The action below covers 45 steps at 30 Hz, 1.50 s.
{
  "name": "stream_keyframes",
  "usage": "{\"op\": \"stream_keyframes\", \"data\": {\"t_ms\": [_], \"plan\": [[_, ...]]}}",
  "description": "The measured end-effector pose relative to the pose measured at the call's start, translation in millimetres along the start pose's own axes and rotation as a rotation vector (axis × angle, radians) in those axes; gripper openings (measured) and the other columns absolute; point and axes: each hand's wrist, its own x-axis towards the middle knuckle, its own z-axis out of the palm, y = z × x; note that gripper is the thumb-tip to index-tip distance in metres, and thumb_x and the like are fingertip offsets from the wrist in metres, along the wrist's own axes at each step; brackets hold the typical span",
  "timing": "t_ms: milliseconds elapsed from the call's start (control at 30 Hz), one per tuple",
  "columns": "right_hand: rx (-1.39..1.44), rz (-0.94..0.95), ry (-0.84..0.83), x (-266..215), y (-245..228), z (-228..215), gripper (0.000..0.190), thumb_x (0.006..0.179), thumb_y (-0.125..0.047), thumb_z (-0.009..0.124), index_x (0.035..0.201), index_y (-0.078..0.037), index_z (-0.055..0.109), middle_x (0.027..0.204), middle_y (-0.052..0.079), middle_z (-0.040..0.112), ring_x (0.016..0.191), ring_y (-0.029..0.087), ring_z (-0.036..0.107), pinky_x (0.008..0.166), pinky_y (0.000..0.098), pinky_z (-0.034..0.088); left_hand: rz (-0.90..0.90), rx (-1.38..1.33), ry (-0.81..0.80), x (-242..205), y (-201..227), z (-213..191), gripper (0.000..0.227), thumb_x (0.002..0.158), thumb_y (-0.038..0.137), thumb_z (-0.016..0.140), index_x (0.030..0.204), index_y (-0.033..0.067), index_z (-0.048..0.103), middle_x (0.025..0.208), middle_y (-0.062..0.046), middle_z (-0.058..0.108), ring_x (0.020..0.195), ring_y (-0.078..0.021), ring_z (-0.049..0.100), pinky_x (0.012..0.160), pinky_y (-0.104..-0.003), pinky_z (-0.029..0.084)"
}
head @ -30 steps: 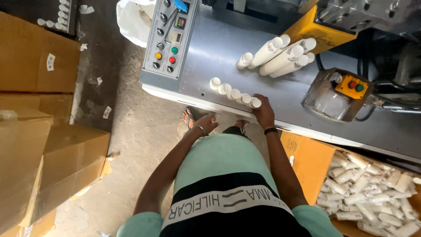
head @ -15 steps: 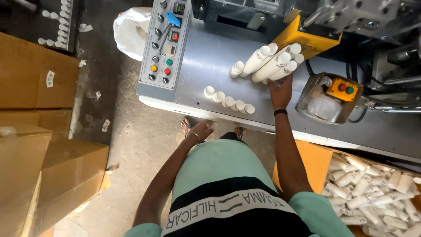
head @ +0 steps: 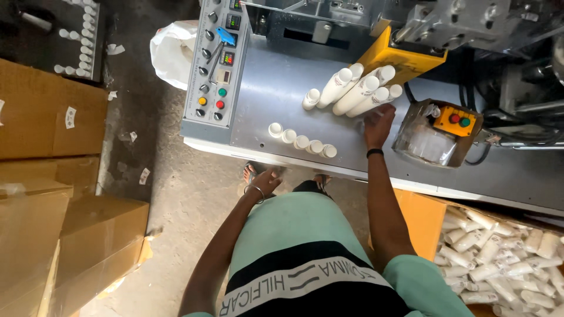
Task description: The person takes white paper tubes from a machine, places them into plastic bags, and arranges them on the machine's work surface. They also handle and pack multiple tubes at a time into larger bags.
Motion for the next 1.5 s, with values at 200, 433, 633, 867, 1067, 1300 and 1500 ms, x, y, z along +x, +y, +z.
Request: {"op": "stream_keyframes", "data": {"t_ms": [200,433,633,867,1067,1300,1500], "plan": [[0.082,-0.254,-0.195,52,53,-7,0.069,0.085,-0.007,0.082,0.145,0.001,0.047,0.139,0.017,0.057,0.126,0.033,0.060,0.105,0.0390,0.051,-0.058,0.022,-0.053,-22,29,-20,0.051,0.092,0.044,0.065,0.120,0.0031,0.056,0.106,-0.022,0.071,0.102,-0.0397,0.069,0.087,-0.049,0.052],[0.052,0.026,-0.238,0,30,-47,0.053,0.090,-0.011,0.075,0.136,0.004,0.053,0.127,0.019,0.070,0.117,0.029,0.069,0.101,0.0367,0.055,-0.085,0.059,-0.074,-22,29,-14,0.047,0.092,0.043,0.064,0.117,0.0044,0.058,0.109,-0.023,0.070,0.105,-0.0418,0.066,0.088,-0.050,0.051],[0.175,0.065,-0.229,-113,-70,-79,0.050,0.096,-0.010,0.076,0.137,0.005,0.053,0.124,0.018,0.066,0.111,0.026,0.070,0.092,0.0365,0.059,-0.049,0.026,-0.080,-13,24,-8,0.047,0.092,0.044,0.064,0.116,0.0036,0.058,0.108,-0.023,0.069,0.102,-0.0403,0.067,0.088,-0.049,0.052],[0.189,0.055,-0.319,-149,-144,-68,0.054,0.088,-0.009,0.078,0.135,0.001,0.052,0.122,0.013,0.065,0.114,0.023,0.068,0.098,0.0339,0.057,0.021,0.058,-0.101,-8,31,-15,0.047,0.093,0.044,0.065,0.117,0.0046,0.058,0.109,-0.023,0.068,0.103,-0.0395,0.067,0.089,-0.049,0.051],[0.138,-0.103,-0.300,-148,-164,-54,0.050,0.088,-0.006,0.078,0.132,0.001,0.056,0.125,0.013,0.064,0.117,0.025,0.065,0.103,0.0358,0.053,0.000,0.066,-0.074,-13,37,-27,0.048,0.092,0.045,0.067,0.116,0.0046,0.059,0.110,-0.022,0.069,0.107,-0.0394,0.065,0.091,-0.049,0.050],[0.032,-0.221,-0.316,-141,-166,-52,0.046,0.091,-0.004,0.078,0.132,0.000,0.058,0.125,0.013,0.065,0.118,0.026,0.064,0.106,0.0373,0.050,-0.040,0.037,-0.076,-9,28,-23,0.050,0.093,0.047,0.065,0.119,0.0054,0.058,0.112,-0.020,0.069,0.108,-0.0373,0.066,0.092,-0.048,0.050],[0.066,-0.162,-0.334,-140,-167,-55,0.048,0.090,-0.005,0.078,0.133,0.000,0.057,0.123,0.013,0.066,0.118,0.026,0.065,0.106,0.0378,0.050,-0.035,0.029,-0.069,-11,33,-25,0.050,0.094,0.047,0.064,0.122,0.0065,0.057,0.113,-0.019,0.068,0.108,-0.0360,0.066,0.092,-0.047,0.050]]}}
